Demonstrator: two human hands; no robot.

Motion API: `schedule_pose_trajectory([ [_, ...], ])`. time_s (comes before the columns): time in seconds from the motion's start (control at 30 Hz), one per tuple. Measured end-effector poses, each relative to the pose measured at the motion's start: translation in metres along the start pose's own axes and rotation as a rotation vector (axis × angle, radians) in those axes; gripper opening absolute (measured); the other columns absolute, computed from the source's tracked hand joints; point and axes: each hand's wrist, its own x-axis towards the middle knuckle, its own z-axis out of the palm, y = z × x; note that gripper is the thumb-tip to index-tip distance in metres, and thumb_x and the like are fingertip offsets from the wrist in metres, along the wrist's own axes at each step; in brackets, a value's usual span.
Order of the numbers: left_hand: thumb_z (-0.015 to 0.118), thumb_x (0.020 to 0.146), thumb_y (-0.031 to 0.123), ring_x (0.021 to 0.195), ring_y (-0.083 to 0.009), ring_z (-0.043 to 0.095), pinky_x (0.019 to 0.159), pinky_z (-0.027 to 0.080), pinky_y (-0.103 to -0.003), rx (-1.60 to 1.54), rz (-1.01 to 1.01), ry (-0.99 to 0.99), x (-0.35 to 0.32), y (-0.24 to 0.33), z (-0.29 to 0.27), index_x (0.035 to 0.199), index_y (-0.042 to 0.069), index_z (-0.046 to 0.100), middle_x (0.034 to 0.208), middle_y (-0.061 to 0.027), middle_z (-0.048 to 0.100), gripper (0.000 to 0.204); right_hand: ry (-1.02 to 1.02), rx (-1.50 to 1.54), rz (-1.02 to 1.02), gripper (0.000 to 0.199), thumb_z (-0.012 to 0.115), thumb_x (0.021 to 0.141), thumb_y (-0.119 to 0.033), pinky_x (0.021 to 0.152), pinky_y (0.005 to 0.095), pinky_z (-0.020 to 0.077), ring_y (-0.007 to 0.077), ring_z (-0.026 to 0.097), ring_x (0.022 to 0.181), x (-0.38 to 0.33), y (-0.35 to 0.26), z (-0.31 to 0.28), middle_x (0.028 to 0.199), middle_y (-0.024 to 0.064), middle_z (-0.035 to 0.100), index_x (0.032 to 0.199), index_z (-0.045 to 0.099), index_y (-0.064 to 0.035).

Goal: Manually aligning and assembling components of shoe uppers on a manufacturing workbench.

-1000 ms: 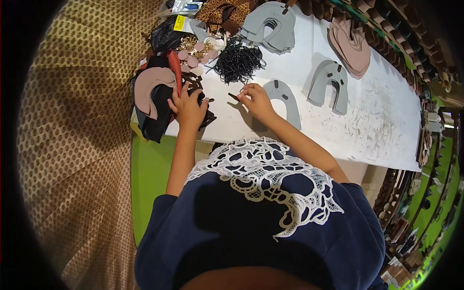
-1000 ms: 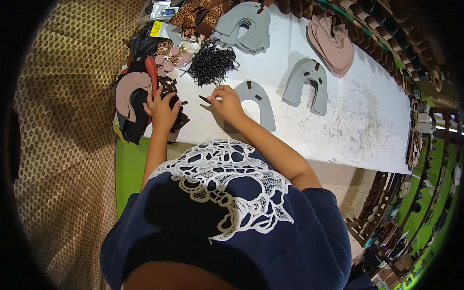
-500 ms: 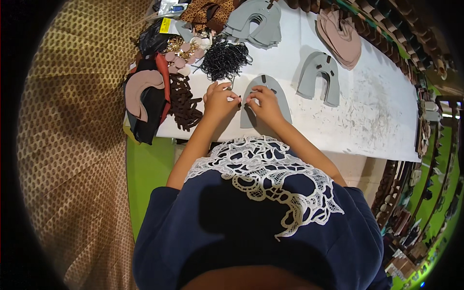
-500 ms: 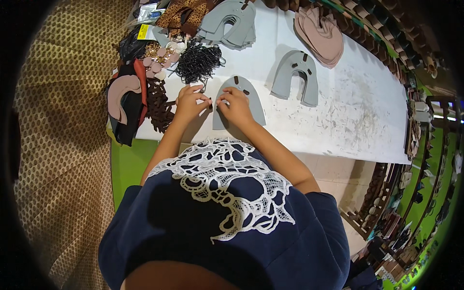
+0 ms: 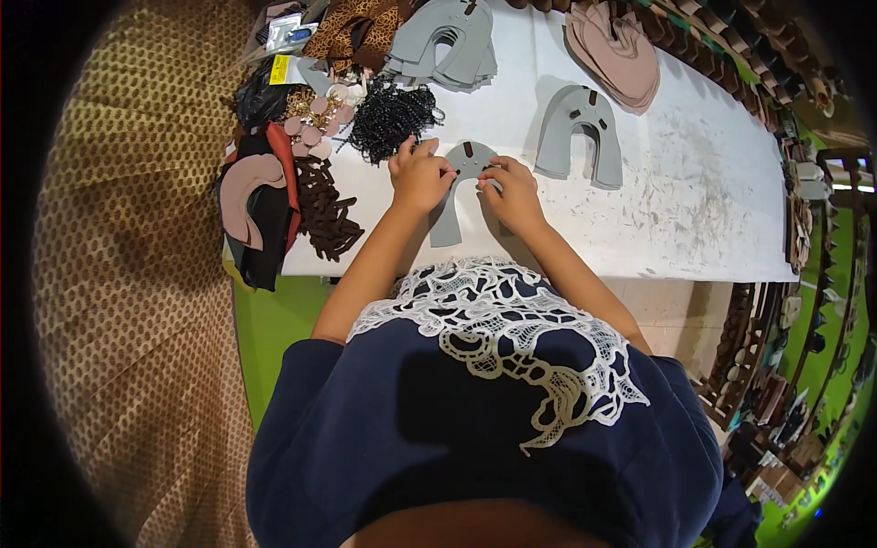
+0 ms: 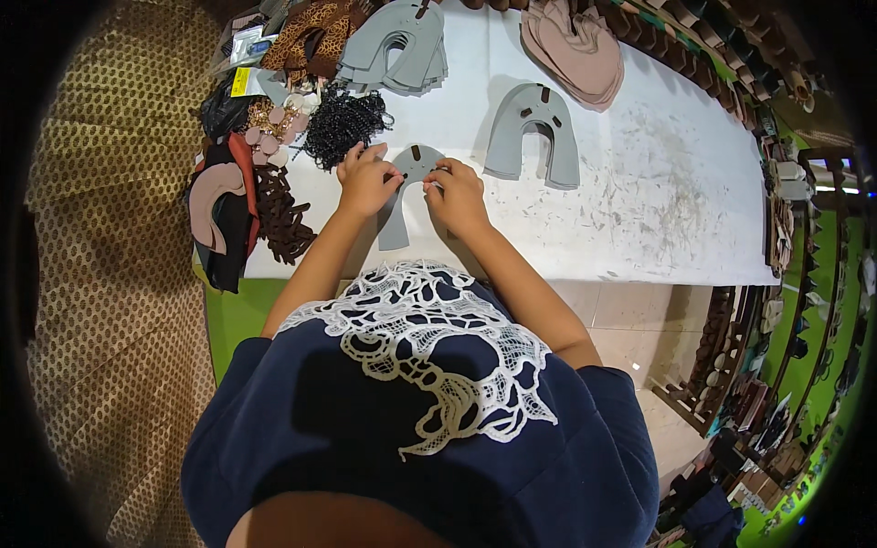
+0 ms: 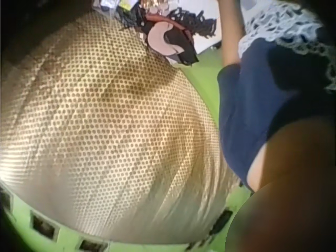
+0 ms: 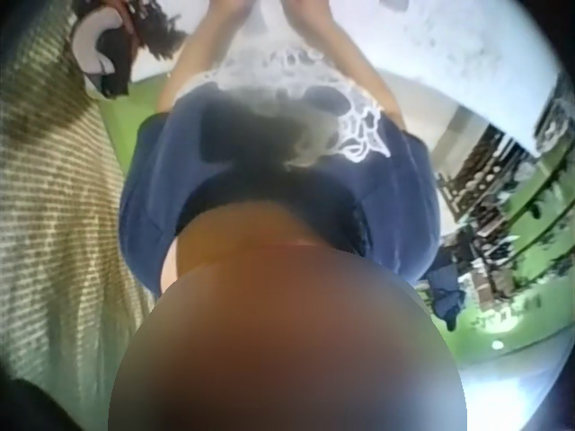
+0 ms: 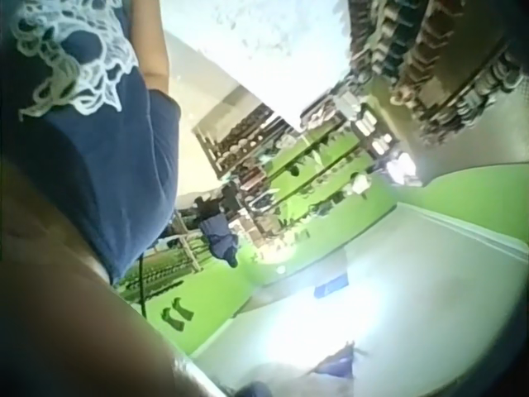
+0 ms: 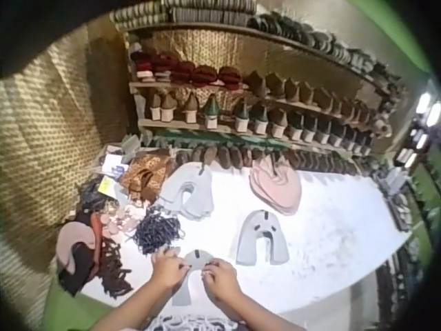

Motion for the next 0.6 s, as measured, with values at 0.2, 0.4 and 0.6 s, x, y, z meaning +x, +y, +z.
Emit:
schedule_pose_trajectory([
  [0.2,0.072,0.068,0.027,0.127,-0.0359,0.031,0.095,0.022,-0.057,-0.016,-0.04,0.052,-0.002,0.003,0.0,0.075,0.023,0.07,0.128,-0.0052,0.051,0.009,-0.055,-0.011,-0.031,0.013,0.065,0.077,-0.016,0.087,0.0396,0.0425,0.0317,0.054,0.102,0.008,-0.001,-0.003,0.11,0.0134,0.058,0.086,0.067,-0.0084],
  [0.4,0.07,0.071,0.023,0.127,-0.0313,0.032,0.098,0.019,-0.056,0.072,0.133,0.196,-0.016,0.009,0.004,0.079,0.023,0.071,0.129,-0.0048,0.051,0.009,-0.015,-0.145,-0.08,0.024,0.065,0.076,-0.02,0.091,0.0447,0.0376,0.0318,0.05,0.108,0.026,0.001,0.0,0.117,0.0119,0.054,0.099,0.067,-0.0121],
  [0.6,0.065,0.073,0.021,0.128,-0.0279,0.033,0.099,0.017,-0.056,0.243,0.173,0.251,-0.036,0.021,0.008,0.09,0.021,0.07,0.131,-0.0031,0.048,0.018,-0.093,-0.303,-0.056,0.032,0.068,0.072,-0.024,0.091,0.046,0.0343,0.0282,0.043,0.114,0.049,0.006,0.008,0.12,0.0098,0.051,0.102,0.065,-0.0122],
])
